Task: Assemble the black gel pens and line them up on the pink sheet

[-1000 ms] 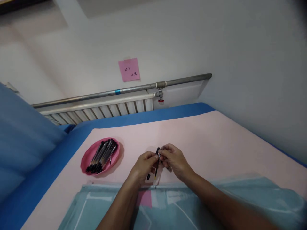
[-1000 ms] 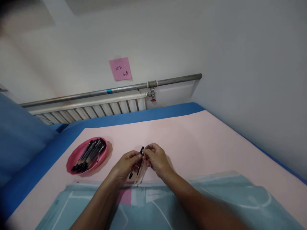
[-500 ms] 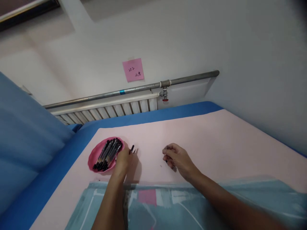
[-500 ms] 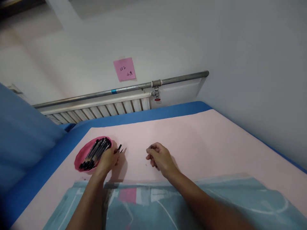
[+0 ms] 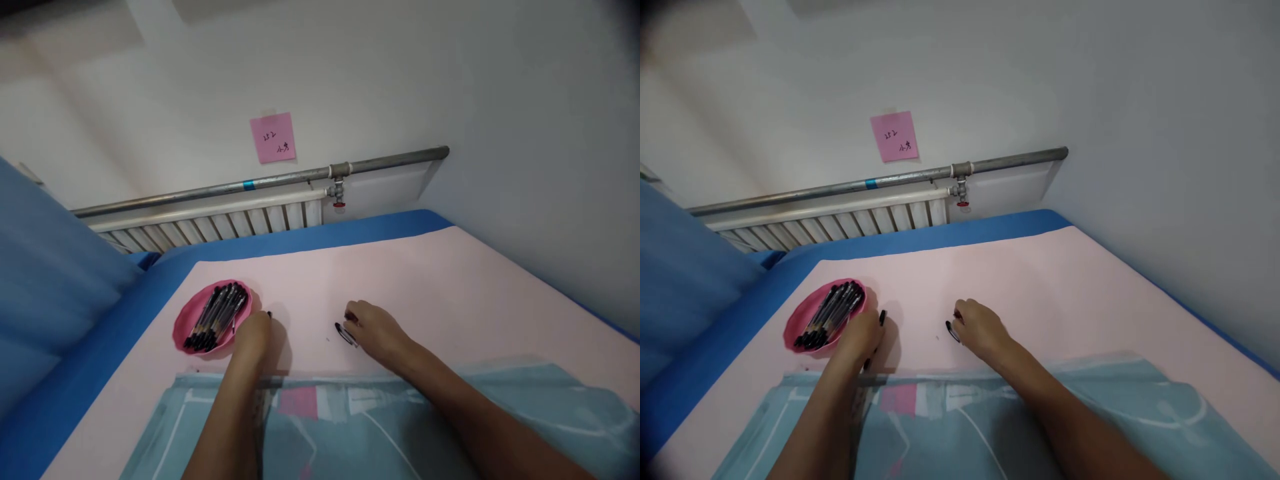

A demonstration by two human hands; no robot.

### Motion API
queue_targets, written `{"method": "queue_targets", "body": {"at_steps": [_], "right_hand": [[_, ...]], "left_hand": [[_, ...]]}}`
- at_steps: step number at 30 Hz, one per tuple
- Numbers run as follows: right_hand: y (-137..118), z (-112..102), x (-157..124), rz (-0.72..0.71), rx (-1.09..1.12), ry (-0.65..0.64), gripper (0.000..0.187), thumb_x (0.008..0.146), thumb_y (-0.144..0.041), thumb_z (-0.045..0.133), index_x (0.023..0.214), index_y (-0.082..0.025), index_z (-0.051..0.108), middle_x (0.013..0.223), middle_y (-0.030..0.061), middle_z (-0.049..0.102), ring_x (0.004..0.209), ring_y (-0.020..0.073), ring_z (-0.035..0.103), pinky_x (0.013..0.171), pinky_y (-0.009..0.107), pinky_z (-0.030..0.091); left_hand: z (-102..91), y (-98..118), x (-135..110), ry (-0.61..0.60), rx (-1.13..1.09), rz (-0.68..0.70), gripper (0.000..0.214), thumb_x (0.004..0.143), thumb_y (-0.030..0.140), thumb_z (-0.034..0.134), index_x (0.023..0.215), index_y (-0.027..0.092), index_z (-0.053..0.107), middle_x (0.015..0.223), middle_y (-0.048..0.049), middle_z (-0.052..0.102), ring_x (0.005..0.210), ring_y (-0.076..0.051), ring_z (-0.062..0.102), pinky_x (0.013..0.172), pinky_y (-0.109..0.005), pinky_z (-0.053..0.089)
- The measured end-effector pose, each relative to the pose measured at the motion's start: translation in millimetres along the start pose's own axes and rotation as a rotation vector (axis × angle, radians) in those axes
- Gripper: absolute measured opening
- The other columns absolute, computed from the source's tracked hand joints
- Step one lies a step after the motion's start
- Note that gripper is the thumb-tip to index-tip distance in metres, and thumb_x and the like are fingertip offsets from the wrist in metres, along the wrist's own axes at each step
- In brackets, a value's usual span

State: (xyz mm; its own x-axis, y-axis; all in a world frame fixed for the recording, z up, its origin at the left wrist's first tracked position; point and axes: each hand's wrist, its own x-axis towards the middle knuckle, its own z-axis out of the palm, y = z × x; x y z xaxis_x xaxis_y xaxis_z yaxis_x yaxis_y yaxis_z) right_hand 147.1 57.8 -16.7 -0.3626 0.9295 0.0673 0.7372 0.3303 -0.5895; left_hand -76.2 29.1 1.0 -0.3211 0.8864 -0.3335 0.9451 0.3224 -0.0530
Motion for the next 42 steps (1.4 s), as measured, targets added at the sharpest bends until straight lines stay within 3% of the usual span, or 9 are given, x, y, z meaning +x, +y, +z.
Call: {"method": "queue_targets", "body": {"at_steps": [4,8,14,18,21,26,30,36,42], "right_hand": [[-3,-2,-4,-0.009,-0.106,-0.111,0.010,0.074,-0.018,0.049,0.065,-0.018,0.050,0.061,0.0019,0.055,0.052,0.0119,0.045,0.049,0.025,0.022],[-7,9,-6,-0.018,-0.026,-0.083,0.010,0.075,-0.015,0.049,0.066,-0.018,0.049,0.059,0.0019,0.056,0.051,0.0114,0.044,0.048,0.024,0.023],[-13,30,2,0.078,0.476,-0.207,0.005,0.077,-0.023,0.046,0.078,-0.020,0.051,0.061,-0.0014,0.059,0.047,0.0096,0.049,0.042,0.019,0.030],[-6,28,8,0.032,0.447,-0.121,0.004,0.074,-0.021,0.049,0.071,-0.019,0.052,0.060,-0.0021,0.057,0.053,0.0099,0.050,0.048,0.020,0.035],[-2,26,7,-0.009,0.368,-0.075,0.006,0.073,-0.022,0.052,0.069,-0.018,0.054,0.060,-0.0022,0.056,0.057,0.0106,0.050,0.052,0.021,0.035],[-12,27,-1,-0.201,0.275,-0.075,0.010,0.076,-0.024,0.051,0.068,-0.019,0.053,0.066,-0.0017,0.057,0.060,0.0102,0.049,0.053,0.021,0.032],[-17,30,-5,-0.222,0.242,-0.052,0.011,0.076,-0.023,0.050,0.066,-0.018,0.051,0.065,-0.0019,0.055,0.058,0.0095,0.046,0.051,0.020,0.029],[-19,34,-7,-0.198,0.248,-0.064,0.009,0.076,-0.026,0.052,0.071,-0.019,0.051,0.066,-0.0024,0.055,0.058,0.0096,0.047,0.052,0.021,0.030],[-17,32,-4,-0.181,0.165,-0.029,0.013,0.079,-0.030,0.052,0.086,-0.020,0.055,0.080,0.0018,0.058,0.066,0.0118,0.049,0.058,0.023,0.033]], "left_hand": [[-1.0,-4,0,0.060,-0.006,0.006,0.028,0.077,0.016,0.045,0.096,0.006,0.062,0.099,-0.0239,0.065,0.093,-0.028,0.062,0.071,-0.030,0.045],[-3.2,-1,-5,0.100,-0.029,0.001,0.027,0.078,0.014,0.042,0.095,0.006,0.061,0.093,-0.0238,0.066,0.088,-0.028,0.063,0.069,-0.032,0.045],[0.0,13,-11,0.151,-0.100,0.061,0.029,0.081,0.018,0.039,0.100,0.009,0.058,0.096,-0.0198,0.066,0.091,-0.025,0.061,0.072,-0.030,0.043],[0.2,14,-9,0.167,-0.178,0.092,0.028,0.080,0.016,0.038,0.097,0.006,0.059,0.093,-0.0224,0.065,0.089,-0.027,0.061,0.071,-0.033,0.042],[-0.9,19,-12,0.184,-0.272,0.175,0.026,0.081,0.023,0.041,0.095,0.011,0.059,0.092,-0.0167,0.067,0.087,-0.023,0.061,0.071,-0.030,0.042],[8.8,40,-21,0.062,-0.791,0.438,0.023,0.078,0.038,0.046,0.085,0.019,0.056,0.071,-0.0016,0.065,0.062,-0.013,0.059,0.050,-0.020,0.042],[15.3,45,-21,-0.007,-1.022,0.417,0.016,0.070,0.033,0.053,0.072,0.018,0.054,0.057,0.0018,0.056,0.052,-0.011,0.052,0.042,-0.019,0.040],[2.7,30,-21,-0.091,-0.860,0.413,0.021,0.071,0.036,0.049,0.068,0.016,0.054,0.060,0.0009,0.057,0.052,-0.011,0.053,0.047,-0.020,0.042],[-9.5,-10,-9,0.047,-0.343,0.196,0.016,0.072,0.026,0.049,0.067,0.015,0.059,0.063,-0.0058,0.063,0.061,-0.016,0.058,0.053,-0.023,0.038]]}}
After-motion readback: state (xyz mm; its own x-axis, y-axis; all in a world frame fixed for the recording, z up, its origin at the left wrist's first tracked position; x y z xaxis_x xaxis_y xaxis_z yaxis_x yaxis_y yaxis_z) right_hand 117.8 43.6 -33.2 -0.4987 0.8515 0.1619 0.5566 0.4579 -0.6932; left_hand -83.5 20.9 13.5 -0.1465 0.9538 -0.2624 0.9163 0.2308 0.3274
